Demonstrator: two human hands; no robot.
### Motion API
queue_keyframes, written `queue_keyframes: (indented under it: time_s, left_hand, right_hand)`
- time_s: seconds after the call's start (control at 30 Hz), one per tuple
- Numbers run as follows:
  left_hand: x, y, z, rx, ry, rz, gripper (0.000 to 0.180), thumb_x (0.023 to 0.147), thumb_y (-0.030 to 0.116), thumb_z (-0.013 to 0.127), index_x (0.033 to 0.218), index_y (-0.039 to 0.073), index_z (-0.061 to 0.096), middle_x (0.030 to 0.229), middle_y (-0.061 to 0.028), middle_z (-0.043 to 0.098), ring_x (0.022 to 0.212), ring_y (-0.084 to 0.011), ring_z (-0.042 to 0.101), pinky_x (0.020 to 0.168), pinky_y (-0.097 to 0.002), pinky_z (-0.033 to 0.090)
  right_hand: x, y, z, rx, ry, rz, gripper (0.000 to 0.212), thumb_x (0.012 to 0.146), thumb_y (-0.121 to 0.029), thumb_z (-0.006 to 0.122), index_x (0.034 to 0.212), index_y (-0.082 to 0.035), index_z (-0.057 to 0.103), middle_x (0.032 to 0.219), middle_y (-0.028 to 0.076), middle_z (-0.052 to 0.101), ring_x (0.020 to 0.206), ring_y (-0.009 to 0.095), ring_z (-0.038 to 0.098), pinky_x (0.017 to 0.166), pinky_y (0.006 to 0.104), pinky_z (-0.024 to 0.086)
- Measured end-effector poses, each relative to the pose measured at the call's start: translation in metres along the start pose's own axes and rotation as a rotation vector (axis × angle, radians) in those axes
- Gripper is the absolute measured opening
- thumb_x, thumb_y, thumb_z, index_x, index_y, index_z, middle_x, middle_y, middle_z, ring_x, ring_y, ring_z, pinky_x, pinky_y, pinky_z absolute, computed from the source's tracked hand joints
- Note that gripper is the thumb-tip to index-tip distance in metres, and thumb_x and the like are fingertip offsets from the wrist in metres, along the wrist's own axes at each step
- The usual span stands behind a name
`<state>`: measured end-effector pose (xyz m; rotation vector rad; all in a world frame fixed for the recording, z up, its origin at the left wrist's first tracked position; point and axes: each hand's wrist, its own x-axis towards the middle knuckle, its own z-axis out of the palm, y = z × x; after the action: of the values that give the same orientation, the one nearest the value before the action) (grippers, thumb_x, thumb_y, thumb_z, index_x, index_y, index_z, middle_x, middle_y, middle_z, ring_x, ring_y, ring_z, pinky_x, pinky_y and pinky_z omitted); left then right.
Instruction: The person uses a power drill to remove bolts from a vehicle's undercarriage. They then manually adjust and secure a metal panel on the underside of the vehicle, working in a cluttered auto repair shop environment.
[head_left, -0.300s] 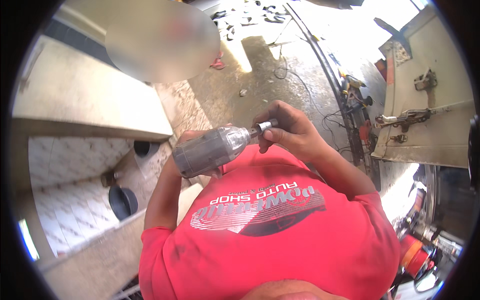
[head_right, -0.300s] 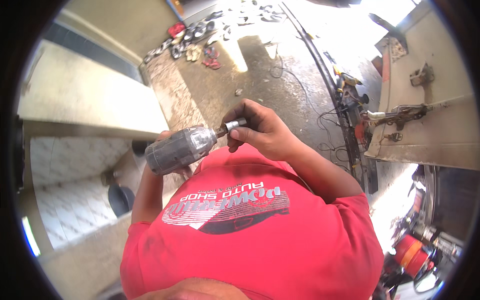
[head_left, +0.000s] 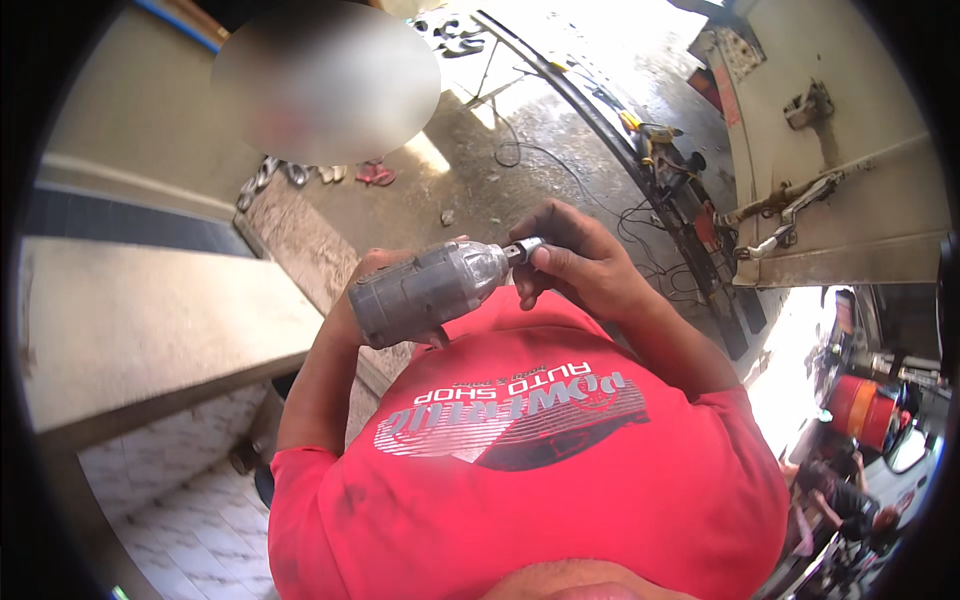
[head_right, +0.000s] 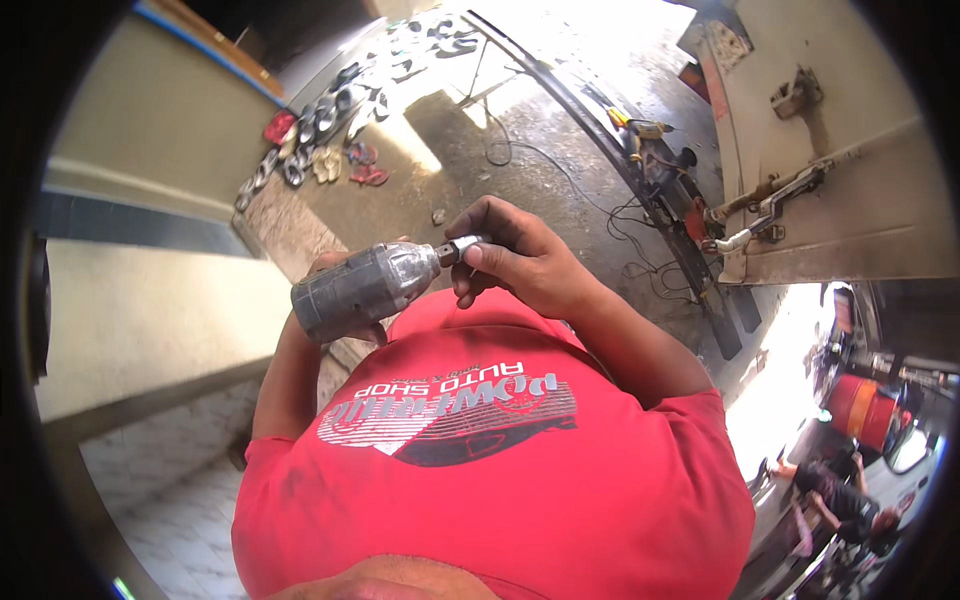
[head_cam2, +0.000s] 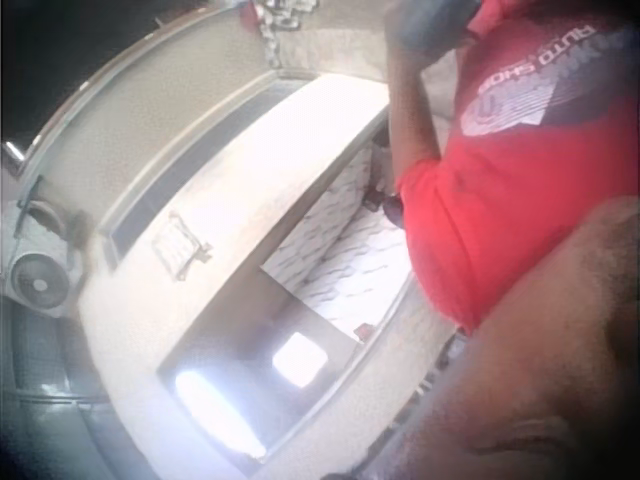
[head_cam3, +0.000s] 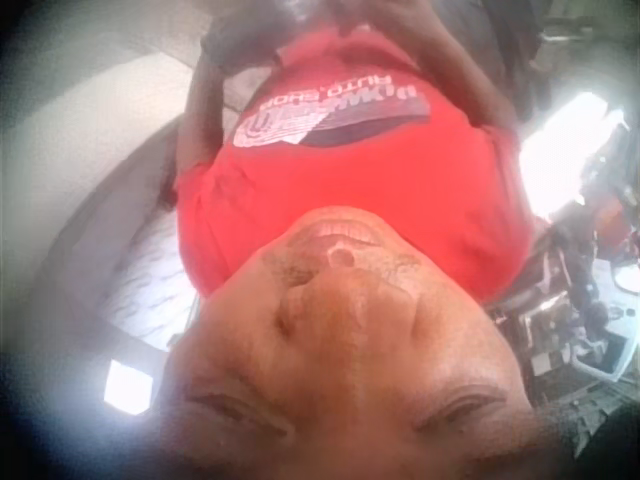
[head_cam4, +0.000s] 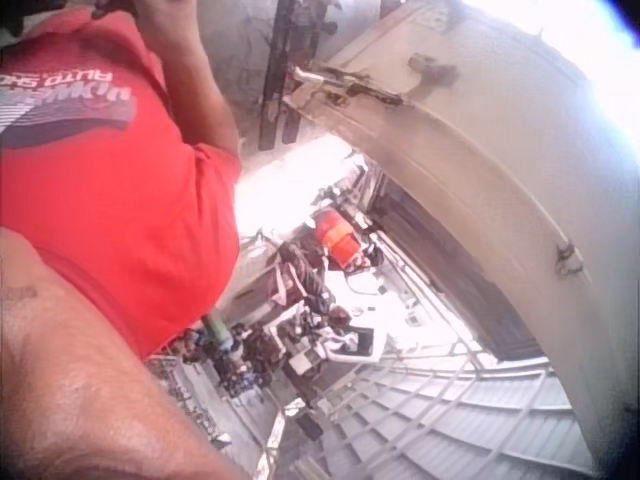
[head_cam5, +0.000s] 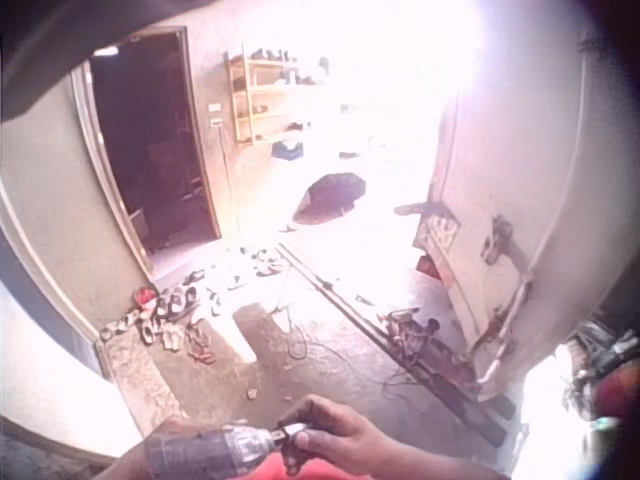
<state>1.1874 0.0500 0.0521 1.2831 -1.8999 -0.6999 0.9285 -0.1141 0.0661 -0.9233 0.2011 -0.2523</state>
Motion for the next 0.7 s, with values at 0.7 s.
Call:
queue_keyframes:
  time_s: [0.7]
  left_hand:
    - [0.41, -0.195, -0.118, -0.206, -0.867, 0.318, 0.056, 0.082, 0.027, 0.083, 0.128, 0.008, 0.058, 0.103, -0.0099, 0.069, 0.093, -0.0265, 0.069, 0.074, -0.0383, 0.059]
  right_hand:
    - [0.146, -0.12, -0.131, -0.775, 0.831, -0.812, 0.019, 0.104, 0.002, 0.05, 0.122, -0.003, 0.045, 0.091, 0.007, 0.057, 0.07, 0.008, 0.057, 0.058, 0.0251, 0.048]
